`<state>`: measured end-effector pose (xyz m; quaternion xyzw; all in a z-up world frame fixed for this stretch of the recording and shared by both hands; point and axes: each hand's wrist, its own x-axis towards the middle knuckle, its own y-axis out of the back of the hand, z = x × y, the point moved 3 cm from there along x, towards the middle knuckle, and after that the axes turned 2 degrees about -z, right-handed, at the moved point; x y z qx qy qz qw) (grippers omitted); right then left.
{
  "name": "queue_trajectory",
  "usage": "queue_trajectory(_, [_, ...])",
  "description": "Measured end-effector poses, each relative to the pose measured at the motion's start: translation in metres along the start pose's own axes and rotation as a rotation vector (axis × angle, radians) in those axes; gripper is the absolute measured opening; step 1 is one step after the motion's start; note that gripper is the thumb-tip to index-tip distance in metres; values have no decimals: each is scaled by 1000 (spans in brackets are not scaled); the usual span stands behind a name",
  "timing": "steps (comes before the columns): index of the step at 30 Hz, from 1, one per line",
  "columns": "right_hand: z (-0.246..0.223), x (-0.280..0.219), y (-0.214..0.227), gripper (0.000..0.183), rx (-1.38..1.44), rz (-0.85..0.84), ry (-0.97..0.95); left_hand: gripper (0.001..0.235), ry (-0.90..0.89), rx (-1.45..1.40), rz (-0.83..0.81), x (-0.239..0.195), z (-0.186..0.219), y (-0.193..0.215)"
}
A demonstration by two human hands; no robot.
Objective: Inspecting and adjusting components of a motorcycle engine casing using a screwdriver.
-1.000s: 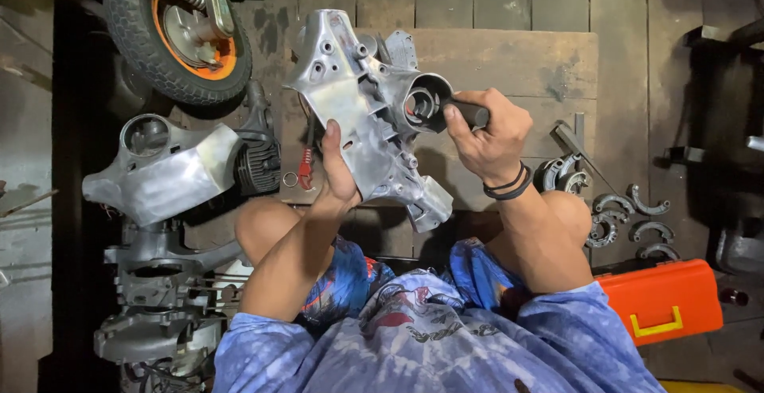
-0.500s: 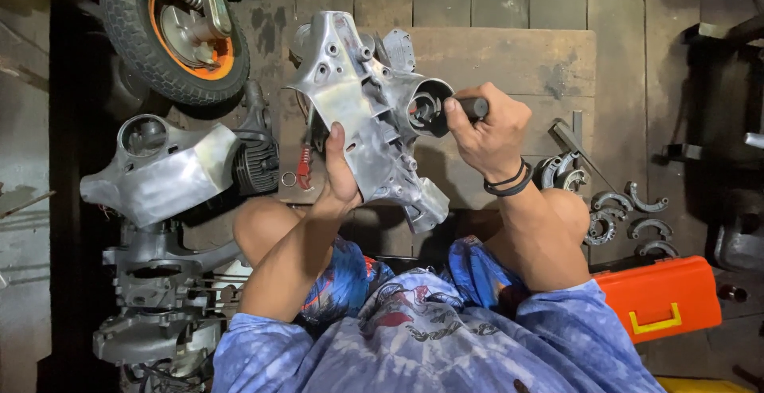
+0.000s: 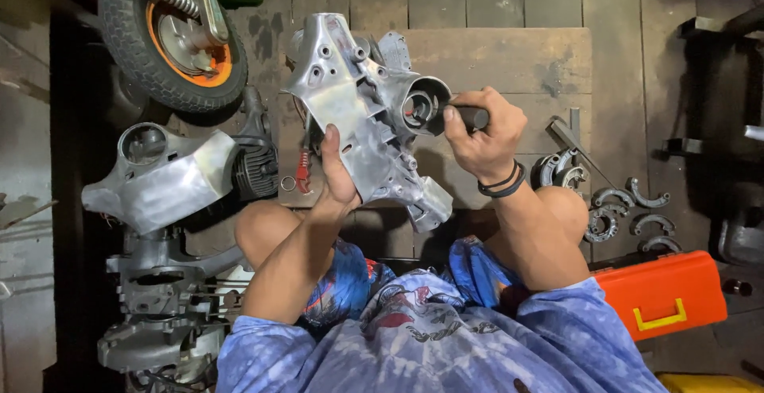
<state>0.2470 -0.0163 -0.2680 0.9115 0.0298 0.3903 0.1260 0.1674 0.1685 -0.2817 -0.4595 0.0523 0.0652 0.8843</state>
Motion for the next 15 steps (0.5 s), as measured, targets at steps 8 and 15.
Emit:
queue_trajectory(8, [8, -1, 0, 18, 2, -12, 6, 68, 17, 50, 11, -4, -10, 10])
queue_trajectory(15, [10, -1, -1, 19, -1, -25, -20, 68, 20, -13, 2, -4, -19, 10])
